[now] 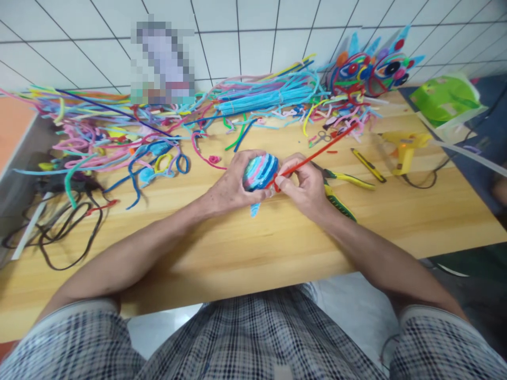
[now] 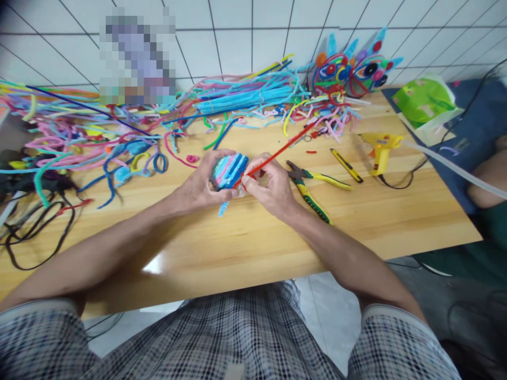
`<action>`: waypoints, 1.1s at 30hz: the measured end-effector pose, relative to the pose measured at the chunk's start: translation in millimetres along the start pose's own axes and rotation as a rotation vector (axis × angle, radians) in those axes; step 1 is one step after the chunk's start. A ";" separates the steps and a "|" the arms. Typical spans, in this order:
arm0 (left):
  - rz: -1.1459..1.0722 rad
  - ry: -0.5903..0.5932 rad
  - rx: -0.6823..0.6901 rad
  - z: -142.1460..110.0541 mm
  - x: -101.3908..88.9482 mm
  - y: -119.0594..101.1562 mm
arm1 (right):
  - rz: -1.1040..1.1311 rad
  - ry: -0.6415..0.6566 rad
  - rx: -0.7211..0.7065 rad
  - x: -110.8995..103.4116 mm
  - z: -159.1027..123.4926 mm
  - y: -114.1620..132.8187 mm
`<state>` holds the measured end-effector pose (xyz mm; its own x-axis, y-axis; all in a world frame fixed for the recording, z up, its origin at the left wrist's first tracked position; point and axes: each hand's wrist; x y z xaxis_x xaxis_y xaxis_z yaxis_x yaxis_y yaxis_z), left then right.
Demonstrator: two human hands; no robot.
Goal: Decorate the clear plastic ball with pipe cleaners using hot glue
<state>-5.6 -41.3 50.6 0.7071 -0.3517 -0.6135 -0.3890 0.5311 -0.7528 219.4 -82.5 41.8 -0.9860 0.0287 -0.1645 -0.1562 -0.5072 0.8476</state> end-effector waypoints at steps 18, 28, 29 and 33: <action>-0.115 0.002 -0.105 -0.2 2.1 -10.4 | -0.062 -0.018 -0.020 -0.1 -1.0 2.0; -0.167 -0.107 -0.129 -3.7 14.4 -10.6 | -0.044 -0.005 -0.063 -2.6 -4.7 4.7; -0.173 -0.113 -0.121 -3.9 15.3 -10.2 | -0.053 -0.001 -0.077 -3.4 -5.0 4.5; -0.165 -0.166 -0.093 -4.2 18.3 -9.7 | -0.138 0.008 -0.162 -6.2 -4.7 2.9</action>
<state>8.6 -56.1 45.6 0.8500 -0.2923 -0.4383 -0.3072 0.4009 -0.8631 225.4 -88.2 42.9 -0.9553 0.1011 -0.2779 -0.2776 -0.6306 0.7247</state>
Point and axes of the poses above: each hand's wrist, its own z-axis towards the middle knuckle, its own x-axis out of the palm, y = z × x, and after that the axes turned 7 degrees about z, right-handed
